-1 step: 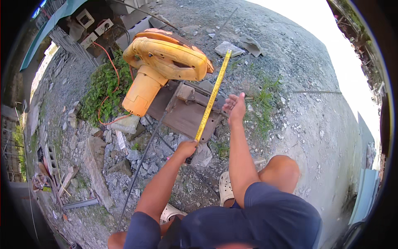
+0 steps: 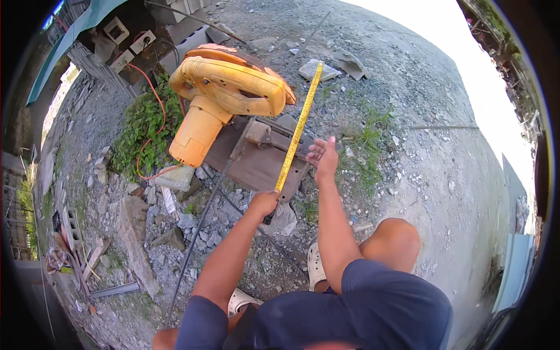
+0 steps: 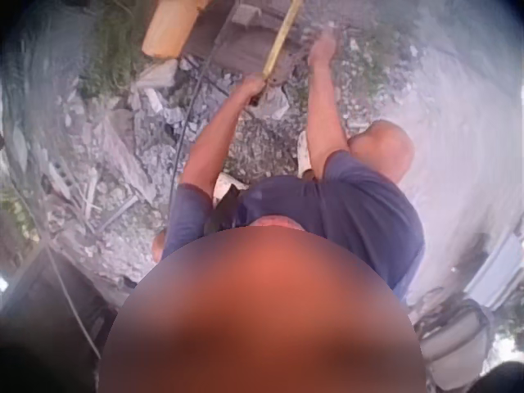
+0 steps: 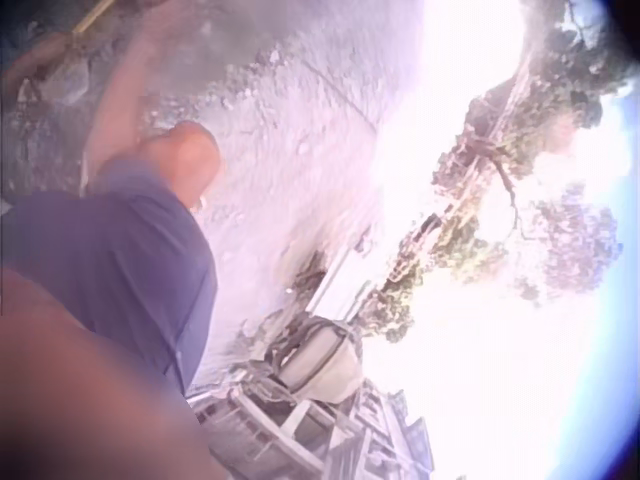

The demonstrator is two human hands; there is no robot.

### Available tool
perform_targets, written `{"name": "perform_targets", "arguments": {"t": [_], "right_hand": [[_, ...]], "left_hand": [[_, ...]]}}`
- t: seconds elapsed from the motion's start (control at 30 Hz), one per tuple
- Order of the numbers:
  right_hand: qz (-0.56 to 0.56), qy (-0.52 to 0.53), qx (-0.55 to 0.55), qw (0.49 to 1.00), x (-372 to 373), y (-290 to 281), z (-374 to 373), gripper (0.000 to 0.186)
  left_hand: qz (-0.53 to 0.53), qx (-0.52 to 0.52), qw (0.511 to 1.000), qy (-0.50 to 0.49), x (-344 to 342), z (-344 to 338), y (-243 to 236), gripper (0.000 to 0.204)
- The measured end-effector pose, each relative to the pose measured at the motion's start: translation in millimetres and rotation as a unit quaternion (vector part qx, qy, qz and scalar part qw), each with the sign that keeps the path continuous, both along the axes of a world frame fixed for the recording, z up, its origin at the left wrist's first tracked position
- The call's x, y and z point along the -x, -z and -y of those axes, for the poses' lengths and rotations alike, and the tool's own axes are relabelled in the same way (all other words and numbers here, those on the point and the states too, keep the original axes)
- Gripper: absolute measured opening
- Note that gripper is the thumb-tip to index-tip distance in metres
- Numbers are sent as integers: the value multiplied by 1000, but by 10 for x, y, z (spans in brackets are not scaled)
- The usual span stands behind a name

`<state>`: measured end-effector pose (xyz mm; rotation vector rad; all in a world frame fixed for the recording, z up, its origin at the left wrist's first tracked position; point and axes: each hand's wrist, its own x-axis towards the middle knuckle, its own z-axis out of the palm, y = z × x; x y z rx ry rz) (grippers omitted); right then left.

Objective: The person measures a metal rod with a tape measure, then uses a yellow chop saw to cut the rod. They repeat this process for a second rod, measuring and cutting each piece individually.

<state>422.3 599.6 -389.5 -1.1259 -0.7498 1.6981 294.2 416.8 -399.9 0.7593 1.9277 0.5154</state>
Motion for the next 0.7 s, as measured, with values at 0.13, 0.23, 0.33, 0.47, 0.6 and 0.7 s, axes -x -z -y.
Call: {"name": "perform_targets", "arguments": {"t": [0.13,0.23,0.33,0.47,0.6,0.7], "right_hand": [[59,-103,-81,990,64,132,232,41],[80,-69,-92,990,11,45,68,33],[148,-36,-97,983,-60,-319,-185,31],[395,30,-103,913,-72,-180,-135,36],[245,-252,-66,934,99,-102,164,37],[256,-160,-123,945,119,141,1,36]], "left_hand": [[-123,-96,986,61,-67,-645,-188,46],[-78,-39,995,56,-83,-724,-289,41],[-73,11,988,136,-21,-263,-50,36],[-69,-6,996,49,-138,-76,25,32],[-86,3,995,42,-144,-299,-169,31],[-24,-5,999,31,-158,-383,-253,33]]}}
